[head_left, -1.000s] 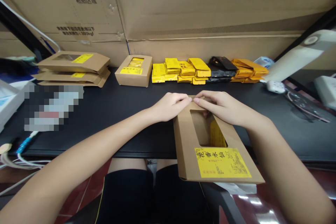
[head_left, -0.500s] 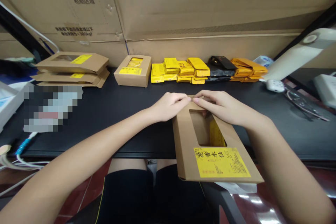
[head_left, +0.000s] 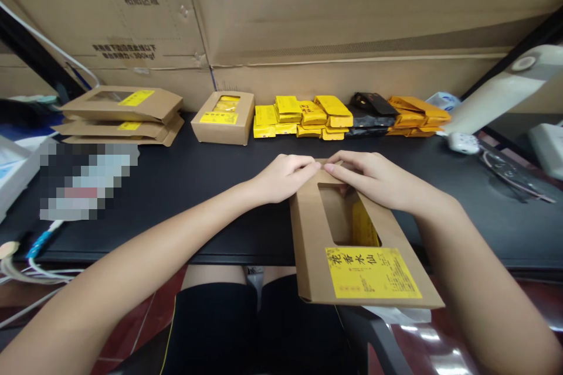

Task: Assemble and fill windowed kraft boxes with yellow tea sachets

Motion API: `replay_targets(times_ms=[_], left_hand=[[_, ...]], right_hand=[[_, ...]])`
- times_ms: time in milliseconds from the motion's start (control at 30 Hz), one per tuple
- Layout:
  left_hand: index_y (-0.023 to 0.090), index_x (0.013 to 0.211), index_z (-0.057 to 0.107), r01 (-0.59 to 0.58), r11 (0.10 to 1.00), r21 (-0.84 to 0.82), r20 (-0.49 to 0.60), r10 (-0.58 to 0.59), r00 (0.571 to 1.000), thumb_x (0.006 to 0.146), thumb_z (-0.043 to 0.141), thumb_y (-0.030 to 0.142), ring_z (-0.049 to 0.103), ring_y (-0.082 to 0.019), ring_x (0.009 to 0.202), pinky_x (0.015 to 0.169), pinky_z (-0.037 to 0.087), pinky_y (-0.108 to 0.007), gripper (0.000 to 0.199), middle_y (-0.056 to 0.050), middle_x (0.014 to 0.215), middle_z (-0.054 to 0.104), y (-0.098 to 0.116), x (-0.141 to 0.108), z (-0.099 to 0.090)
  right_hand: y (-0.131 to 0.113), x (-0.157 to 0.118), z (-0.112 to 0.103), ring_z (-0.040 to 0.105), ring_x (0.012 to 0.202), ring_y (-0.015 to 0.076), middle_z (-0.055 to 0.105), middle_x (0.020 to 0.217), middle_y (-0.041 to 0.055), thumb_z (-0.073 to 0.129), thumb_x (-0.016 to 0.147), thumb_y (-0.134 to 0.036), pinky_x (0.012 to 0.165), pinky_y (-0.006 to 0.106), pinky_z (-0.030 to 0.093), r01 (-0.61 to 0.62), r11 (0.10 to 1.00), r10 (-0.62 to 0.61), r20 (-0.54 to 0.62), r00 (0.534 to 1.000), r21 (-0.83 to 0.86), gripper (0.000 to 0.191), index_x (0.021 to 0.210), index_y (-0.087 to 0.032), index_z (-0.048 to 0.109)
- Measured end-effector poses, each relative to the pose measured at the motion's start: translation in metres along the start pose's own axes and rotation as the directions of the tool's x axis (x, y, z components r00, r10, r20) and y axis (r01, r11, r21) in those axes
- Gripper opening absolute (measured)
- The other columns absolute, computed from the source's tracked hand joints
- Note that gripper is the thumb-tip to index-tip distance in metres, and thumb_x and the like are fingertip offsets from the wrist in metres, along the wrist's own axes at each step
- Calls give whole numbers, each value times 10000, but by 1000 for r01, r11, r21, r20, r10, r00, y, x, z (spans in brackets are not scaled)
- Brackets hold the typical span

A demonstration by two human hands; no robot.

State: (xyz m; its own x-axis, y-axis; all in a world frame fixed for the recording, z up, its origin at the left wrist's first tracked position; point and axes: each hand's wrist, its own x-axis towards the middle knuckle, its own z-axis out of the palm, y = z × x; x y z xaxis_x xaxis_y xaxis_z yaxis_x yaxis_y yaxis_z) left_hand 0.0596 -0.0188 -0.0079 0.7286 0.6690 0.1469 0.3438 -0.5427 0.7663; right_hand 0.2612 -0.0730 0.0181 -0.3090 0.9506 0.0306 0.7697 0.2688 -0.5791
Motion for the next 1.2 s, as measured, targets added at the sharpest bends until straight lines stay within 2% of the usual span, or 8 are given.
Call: replay_targets(times_ms=[500,1200], left_hand=[[171,671,454,5,1000,-10,0,-5,1000,933,350,370,456,-128,707,662,333,-256,345,23,690,504,3,0,0],[170,668,473,8,1000,7,2,-8,1000,931,350,367,463,-131,715,672,347,-254,351,19,698,516,2,0,0]], right_hand=[[0,-1,0,646,738,211,726,878,59,472,916,-524,689,313,451,11,1000,-11,2,1000,-21,385,1006,-200,658],[0,0,-1,644,752,212,728,886,58,491,902,-524,688,312,451,5,1000,-5,-2,1000,9,381,992,-200,669]])
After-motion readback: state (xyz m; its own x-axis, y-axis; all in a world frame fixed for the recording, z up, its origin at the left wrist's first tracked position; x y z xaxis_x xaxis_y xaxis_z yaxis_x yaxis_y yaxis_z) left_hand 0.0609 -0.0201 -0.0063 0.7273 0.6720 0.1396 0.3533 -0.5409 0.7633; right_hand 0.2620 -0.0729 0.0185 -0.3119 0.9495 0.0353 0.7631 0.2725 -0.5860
